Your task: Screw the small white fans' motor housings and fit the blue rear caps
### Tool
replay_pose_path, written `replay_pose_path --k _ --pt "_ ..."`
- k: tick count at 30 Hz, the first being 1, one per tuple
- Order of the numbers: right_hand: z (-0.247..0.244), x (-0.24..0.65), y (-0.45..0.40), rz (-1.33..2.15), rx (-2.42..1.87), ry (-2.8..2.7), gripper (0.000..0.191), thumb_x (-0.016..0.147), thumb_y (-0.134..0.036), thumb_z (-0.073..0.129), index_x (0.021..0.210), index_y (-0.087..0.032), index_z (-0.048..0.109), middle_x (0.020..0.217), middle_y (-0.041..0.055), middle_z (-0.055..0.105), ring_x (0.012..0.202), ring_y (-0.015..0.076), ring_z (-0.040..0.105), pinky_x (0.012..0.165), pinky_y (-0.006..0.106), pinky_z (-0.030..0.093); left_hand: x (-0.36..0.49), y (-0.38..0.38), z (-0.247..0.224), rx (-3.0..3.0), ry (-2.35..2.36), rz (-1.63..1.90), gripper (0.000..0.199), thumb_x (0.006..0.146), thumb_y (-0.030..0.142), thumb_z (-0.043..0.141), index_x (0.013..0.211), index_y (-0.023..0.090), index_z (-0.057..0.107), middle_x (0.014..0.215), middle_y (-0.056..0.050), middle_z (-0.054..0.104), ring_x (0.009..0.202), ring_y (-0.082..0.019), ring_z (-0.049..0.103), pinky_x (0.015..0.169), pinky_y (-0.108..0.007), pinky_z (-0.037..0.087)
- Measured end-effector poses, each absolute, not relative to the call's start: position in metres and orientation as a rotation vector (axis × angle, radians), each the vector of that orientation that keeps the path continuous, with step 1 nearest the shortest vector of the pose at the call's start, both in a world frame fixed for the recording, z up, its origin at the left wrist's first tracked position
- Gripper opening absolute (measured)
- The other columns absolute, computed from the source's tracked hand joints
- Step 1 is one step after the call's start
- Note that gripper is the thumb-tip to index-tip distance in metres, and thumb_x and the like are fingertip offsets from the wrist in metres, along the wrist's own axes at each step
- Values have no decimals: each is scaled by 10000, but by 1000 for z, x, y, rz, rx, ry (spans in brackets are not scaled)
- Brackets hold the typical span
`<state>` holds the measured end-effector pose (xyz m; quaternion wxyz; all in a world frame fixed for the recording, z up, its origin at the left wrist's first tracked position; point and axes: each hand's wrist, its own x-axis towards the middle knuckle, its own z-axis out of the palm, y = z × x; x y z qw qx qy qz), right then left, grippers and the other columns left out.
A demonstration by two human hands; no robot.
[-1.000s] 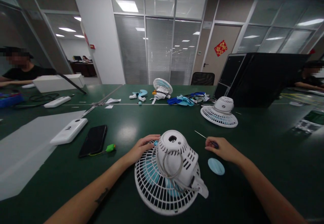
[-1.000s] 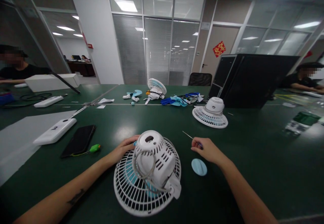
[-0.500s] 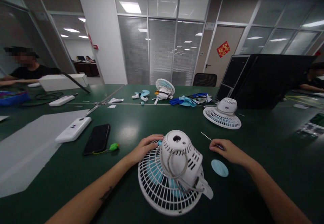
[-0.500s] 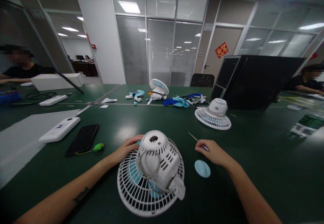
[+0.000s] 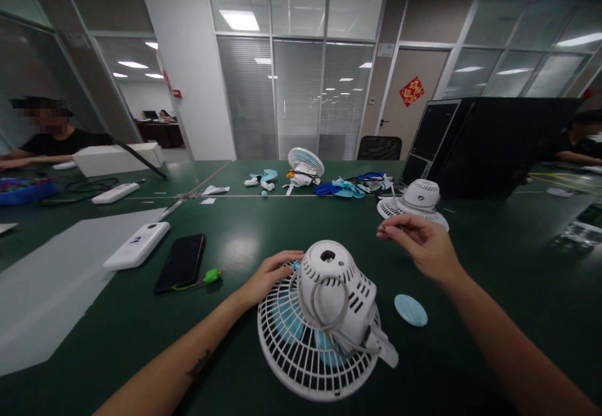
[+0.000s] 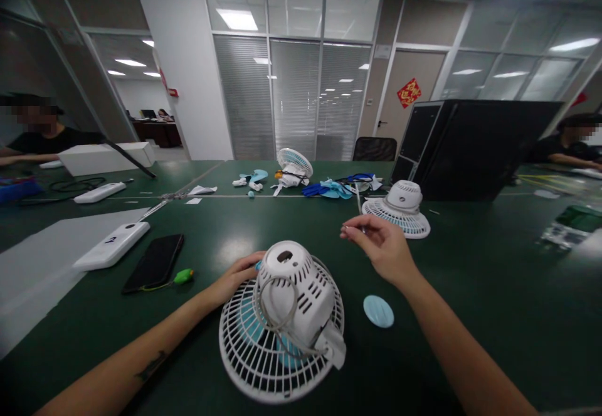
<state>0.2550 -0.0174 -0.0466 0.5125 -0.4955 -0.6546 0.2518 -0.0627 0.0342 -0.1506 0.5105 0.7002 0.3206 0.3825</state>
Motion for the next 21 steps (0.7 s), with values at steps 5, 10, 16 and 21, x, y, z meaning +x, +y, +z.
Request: replay_pose_path --k 5,10,16,21 --pt "6 195 -27 635 -698 -2029 100 834 -261 703 846 -165 728 813 39 715 739 133 661 683 250 537 -61 32 -145 1717 774 912 343 814 306 615 1118 197 730 1329 -64 645 1284 -312 521 1152 -441 315" --pt "14 167 -14 638 -713 -2354 117 854 -176 658 886 -121 756 819 43 720 746 123 641 671 241 495 -59 30 -141 1730 778 896 360 811 302 612 1143 207 712 1275 -52 680 1263 -318 536 1147 -457 319" --pt "16 180 -15 621 -767 -2337 106 854 -192 670 887 -148 760 828 26 726 744 121 641 662 234 486 -62 30 -137 1705 825 866 416 821 406 650 1191 220 682 1316 -60 651 1300 -338 497 1161 -469 294" --pt "26 202 -14 755 -845 -2347 130 840 -267 690 893 -171 760 848 24 732 758 139 655 650 240 501 -50 21 -96 1684 771 858 602 887 601 536 1370 243 551 1480 -69 506 1384 -339 412 1147 -447 319"
